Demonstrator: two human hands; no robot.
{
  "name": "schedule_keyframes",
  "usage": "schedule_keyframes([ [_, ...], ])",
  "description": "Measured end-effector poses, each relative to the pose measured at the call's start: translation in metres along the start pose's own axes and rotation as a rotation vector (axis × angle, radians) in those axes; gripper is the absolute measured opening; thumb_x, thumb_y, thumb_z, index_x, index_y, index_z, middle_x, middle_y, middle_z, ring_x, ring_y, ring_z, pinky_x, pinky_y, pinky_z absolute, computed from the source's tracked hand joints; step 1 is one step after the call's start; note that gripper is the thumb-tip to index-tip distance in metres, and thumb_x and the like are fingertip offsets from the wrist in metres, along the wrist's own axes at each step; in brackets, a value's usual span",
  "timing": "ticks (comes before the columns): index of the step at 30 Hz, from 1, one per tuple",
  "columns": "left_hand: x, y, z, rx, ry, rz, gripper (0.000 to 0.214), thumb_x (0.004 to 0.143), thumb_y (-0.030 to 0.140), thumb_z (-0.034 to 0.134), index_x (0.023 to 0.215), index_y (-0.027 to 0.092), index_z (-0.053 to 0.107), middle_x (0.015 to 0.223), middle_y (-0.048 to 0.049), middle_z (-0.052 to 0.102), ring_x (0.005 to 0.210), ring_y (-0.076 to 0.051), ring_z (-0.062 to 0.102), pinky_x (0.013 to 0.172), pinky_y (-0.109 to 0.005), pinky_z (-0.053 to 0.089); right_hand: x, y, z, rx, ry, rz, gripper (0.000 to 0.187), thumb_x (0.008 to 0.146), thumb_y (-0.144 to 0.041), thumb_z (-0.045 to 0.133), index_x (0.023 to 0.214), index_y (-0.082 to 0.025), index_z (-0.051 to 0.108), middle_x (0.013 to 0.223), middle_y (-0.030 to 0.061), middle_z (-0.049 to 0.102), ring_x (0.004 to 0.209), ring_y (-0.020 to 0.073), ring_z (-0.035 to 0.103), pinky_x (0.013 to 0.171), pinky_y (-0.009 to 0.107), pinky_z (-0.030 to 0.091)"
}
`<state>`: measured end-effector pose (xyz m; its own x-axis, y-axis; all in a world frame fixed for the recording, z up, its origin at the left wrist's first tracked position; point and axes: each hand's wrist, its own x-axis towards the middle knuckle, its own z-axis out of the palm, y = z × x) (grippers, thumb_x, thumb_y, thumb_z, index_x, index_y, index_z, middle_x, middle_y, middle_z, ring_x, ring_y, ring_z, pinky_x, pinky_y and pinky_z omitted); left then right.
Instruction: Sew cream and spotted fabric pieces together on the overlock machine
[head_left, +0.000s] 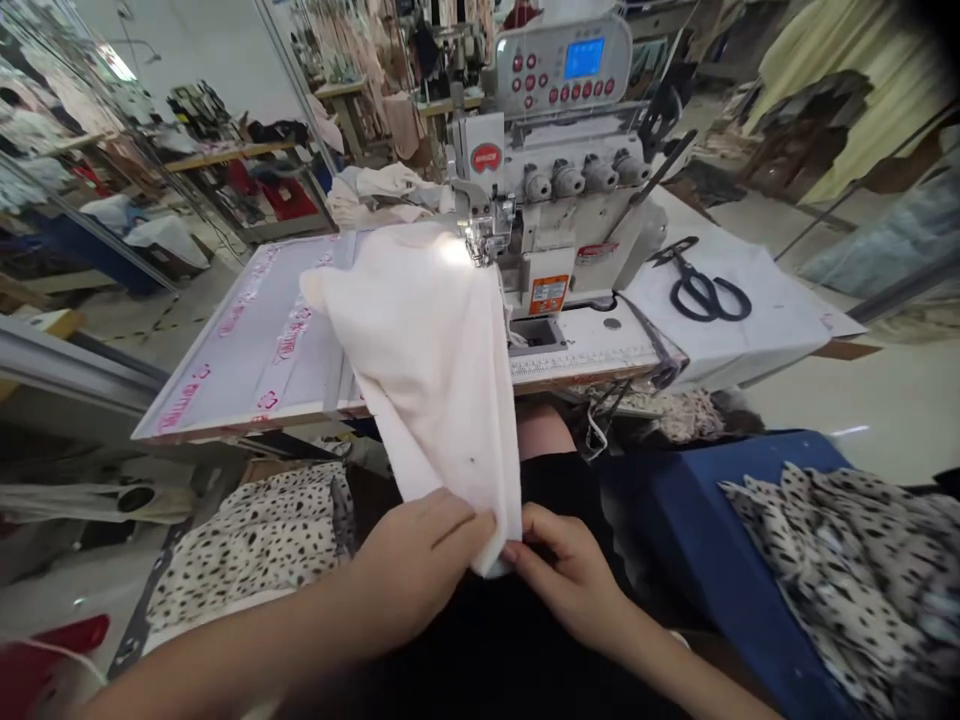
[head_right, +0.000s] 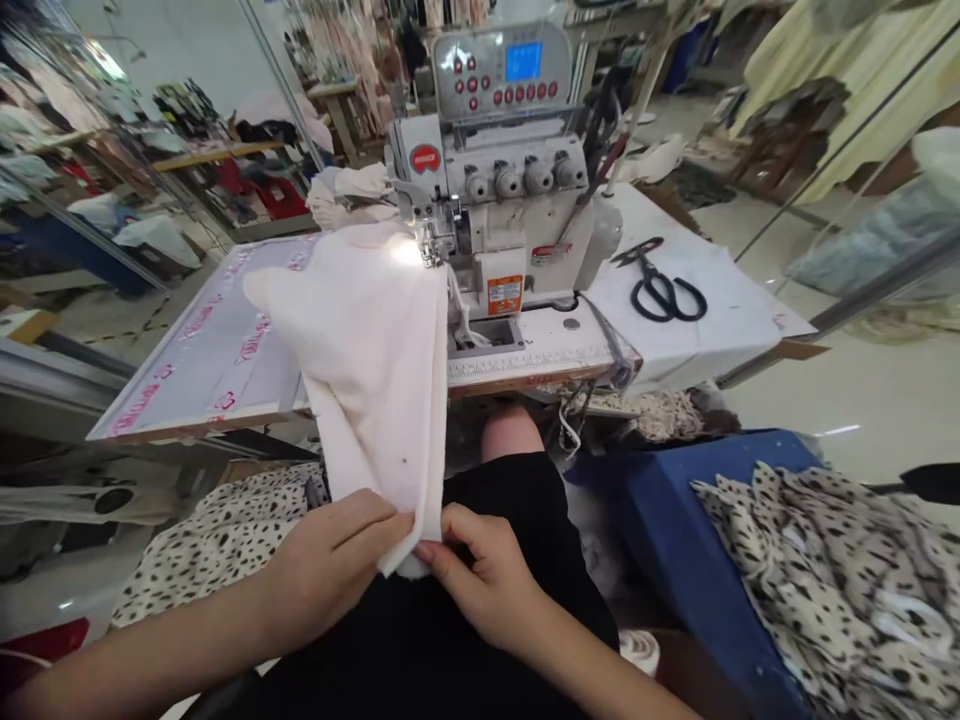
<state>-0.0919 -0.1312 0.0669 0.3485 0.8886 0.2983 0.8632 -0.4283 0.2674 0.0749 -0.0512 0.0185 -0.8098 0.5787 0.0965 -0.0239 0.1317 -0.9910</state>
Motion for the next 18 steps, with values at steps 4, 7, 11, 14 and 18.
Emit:
schedule_keyframes([
  [4, -0.005, 0.004, 0.007, -0.020, 0.038, -0.023, 0.024, 0.085, 0.009, 0.038, 0.107, 0.013, 0.047, 0.084, -0.0068, 0.055, 0.074, -0.015, 0.050, 0.067, -0.026, 0.046, -0.006, -0.008, 0.003, 0.085, -0.033, 0.070, 0.013, 0.085, -0.024, 0.050, 0.076, -0.016, 0.056, 0.065, -0.0008, 0.058, 0.059, 0.0098, 0.054, 0.057, 0.019, 0.041],
  [7, -0.010, 0.008, 0.009, -0.014, 0.050, -0.037, 0.029, 0.084, 0.007, 0.040, 0.112, 0.011, 0.047, 0.089, -0.0079, 0.055, 0.080, -0.016, 0.050, 0.074, -0.028, 0.047, -0.010, -0.012, 0.005, 0.114, -0.014, 0.134, 0.016, 0.085, -0.026, 0.050, 0.073, -0.016, 0.056, 0.061, -0.0011, 0.057, 0.054, 0.0091, 0.054, 0.054, 0.018, 0.042],
  [11, -0.014, 0.012, 0.007, -0.091, 0.158, 0.043, 0.028, 0.079, 0.002, 0.051, 0.106, 0.008, 0.052, 0.091, -0.0081, 0.058, 0.085, -0.015, 0.051, 0.079, -0.028, 0.048, -0.016, -0.015, 0.006, 0.159, -0.053, 0.192, 0.025, 0.086, -0.033, 0.047, 0.071, -0.015, 0.055, 0.061, 0.0001, 0.057, 0.050, 0.0082, 0.053, 0.049, 0.018, 0.042],
  [14, -0.015, 0.013, 0.006, -0.147, 0.220, 0.106, 0.026, 0.077, 0.000, 0.053, 0.102, 0.005, 0.054, 0.089, -0.0083, 0.059, 0.085, -0.014, 0.052, 0.078, -0.027, 0.049, -0.019, -0.018, 0.006, 0.157, -0.086, 0.188, 0.030, 0.088, -0.037, 0.042, 0.072, -0.015, 0.054, 0.062, 0.0004, 0.056, 0.050, 0.0076, 0.051, 0.049, 0.017, 0.040],
  [18, -0.016, 0.013, 0.007, -0.138, 0.212, 0.175, 0.026, 0.077, -0.001, 0.052, 0.103, 0.001, 0.054, 0.089, -0.0095, 0.059, 0.087, -0.015, 0.052, 0.079, -0.028, 0.050, -0.020, -0.019, 0.006, 0.157, -0.089, 0.189, 0.033, 0.089, -0.041, 0.040, 0.072, -0.015, 0.051, 0.059, -0.0014, 0.051, 0.049, 0.0067, 0.046, 0.047, 0.017, 0.036],
])
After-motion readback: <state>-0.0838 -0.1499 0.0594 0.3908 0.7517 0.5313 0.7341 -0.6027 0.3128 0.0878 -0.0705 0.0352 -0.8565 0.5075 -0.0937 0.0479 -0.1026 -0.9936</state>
